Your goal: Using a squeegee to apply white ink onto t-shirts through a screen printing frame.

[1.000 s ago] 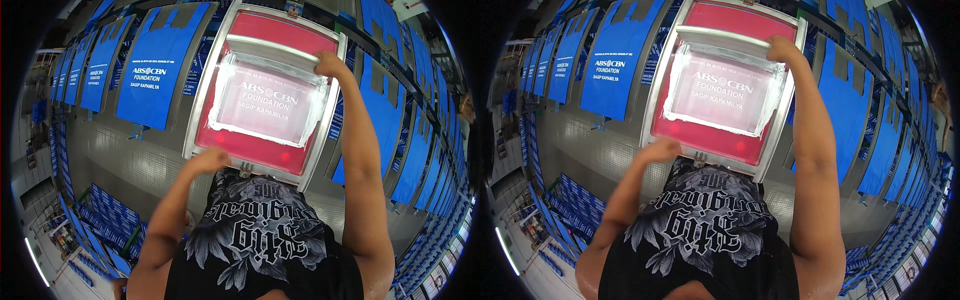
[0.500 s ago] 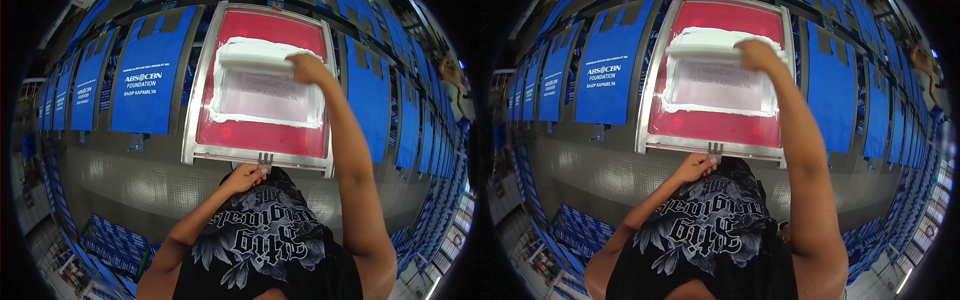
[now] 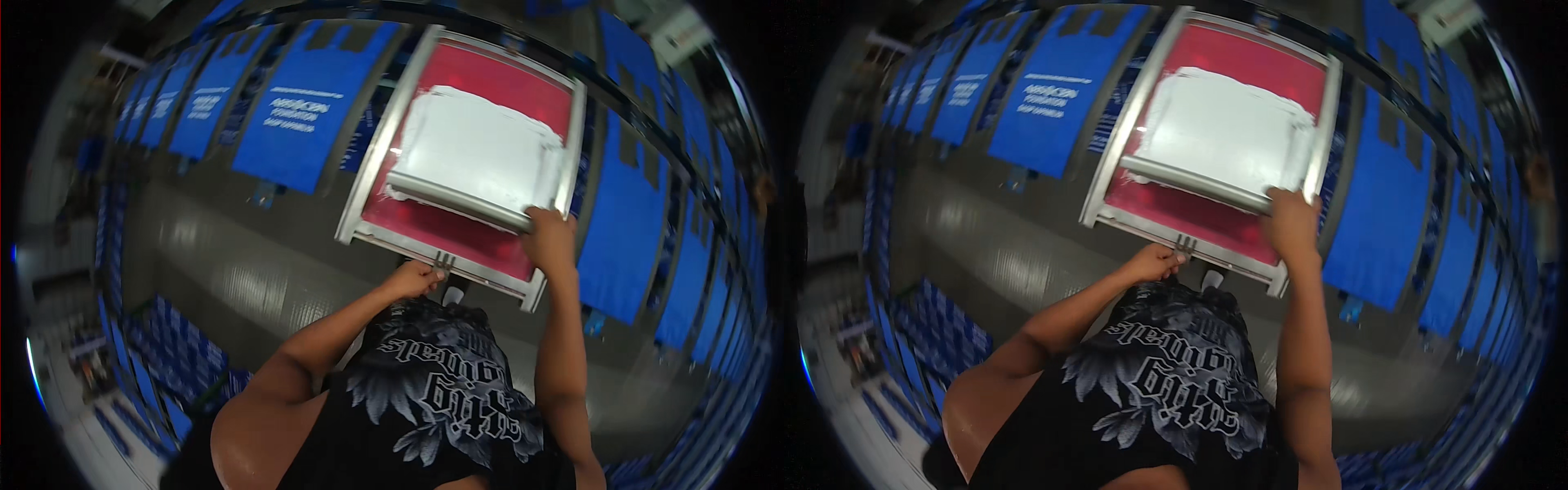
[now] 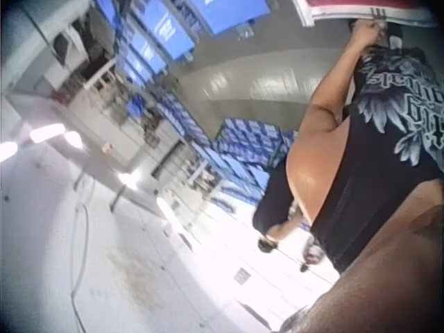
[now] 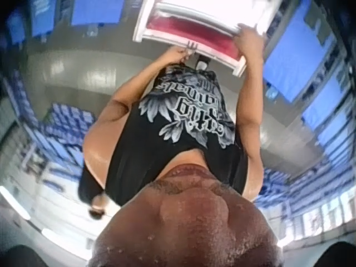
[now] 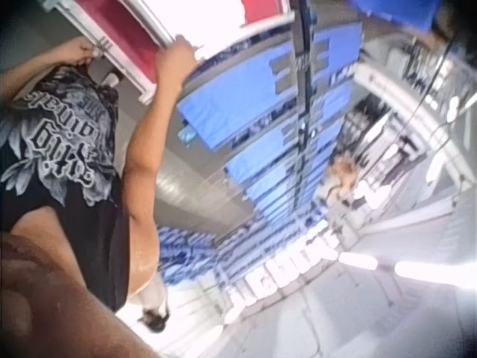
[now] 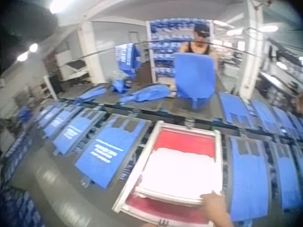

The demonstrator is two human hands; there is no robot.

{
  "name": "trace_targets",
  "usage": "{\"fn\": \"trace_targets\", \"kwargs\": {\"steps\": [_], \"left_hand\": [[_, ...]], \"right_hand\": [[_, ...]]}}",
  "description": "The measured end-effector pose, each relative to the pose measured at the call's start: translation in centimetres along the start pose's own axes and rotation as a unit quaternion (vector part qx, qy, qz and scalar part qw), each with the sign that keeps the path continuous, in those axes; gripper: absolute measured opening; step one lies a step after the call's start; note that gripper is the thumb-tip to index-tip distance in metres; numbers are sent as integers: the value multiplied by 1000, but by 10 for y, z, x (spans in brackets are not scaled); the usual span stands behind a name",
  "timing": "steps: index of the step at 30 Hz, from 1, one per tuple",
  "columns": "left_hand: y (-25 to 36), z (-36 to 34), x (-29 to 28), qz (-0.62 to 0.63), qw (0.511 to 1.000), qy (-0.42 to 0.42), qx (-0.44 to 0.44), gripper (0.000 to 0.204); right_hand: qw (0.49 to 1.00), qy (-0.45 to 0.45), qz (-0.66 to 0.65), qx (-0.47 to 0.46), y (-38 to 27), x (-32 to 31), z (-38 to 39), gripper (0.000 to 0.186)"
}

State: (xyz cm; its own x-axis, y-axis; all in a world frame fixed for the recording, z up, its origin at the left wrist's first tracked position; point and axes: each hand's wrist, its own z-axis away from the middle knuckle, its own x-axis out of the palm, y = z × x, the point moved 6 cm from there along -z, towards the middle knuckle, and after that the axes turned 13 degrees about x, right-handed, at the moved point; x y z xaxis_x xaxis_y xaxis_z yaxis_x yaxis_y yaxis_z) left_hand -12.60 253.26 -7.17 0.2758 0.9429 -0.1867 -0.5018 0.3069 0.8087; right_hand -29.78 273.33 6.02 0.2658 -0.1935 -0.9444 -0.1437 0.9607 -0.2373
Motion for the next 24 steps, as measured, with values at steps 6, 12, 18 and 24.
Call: {"fn": "trace_targets", "kwargs": {"steps": [6, 12, 18, 24], "left_hand": [[63, 9, -35, -290, 955, -13, 69, 53], [57, -9, -206, -258, 868, 417, 85, 38], [47, -46, -189, -126, 925, 339, 118, 45], [94, -28, -53, -8, 931, 315, 186, 39]], "right_hand": [[956, -44, -288, -16, 94, 53, -26, 37], [852, -128, -500, 87, 77, 55, -50, 30], [811, -101, -559, 143, 104, 39, -45, 30], [816, -92, -546, 165, 218, -20, -1, 31]]}}
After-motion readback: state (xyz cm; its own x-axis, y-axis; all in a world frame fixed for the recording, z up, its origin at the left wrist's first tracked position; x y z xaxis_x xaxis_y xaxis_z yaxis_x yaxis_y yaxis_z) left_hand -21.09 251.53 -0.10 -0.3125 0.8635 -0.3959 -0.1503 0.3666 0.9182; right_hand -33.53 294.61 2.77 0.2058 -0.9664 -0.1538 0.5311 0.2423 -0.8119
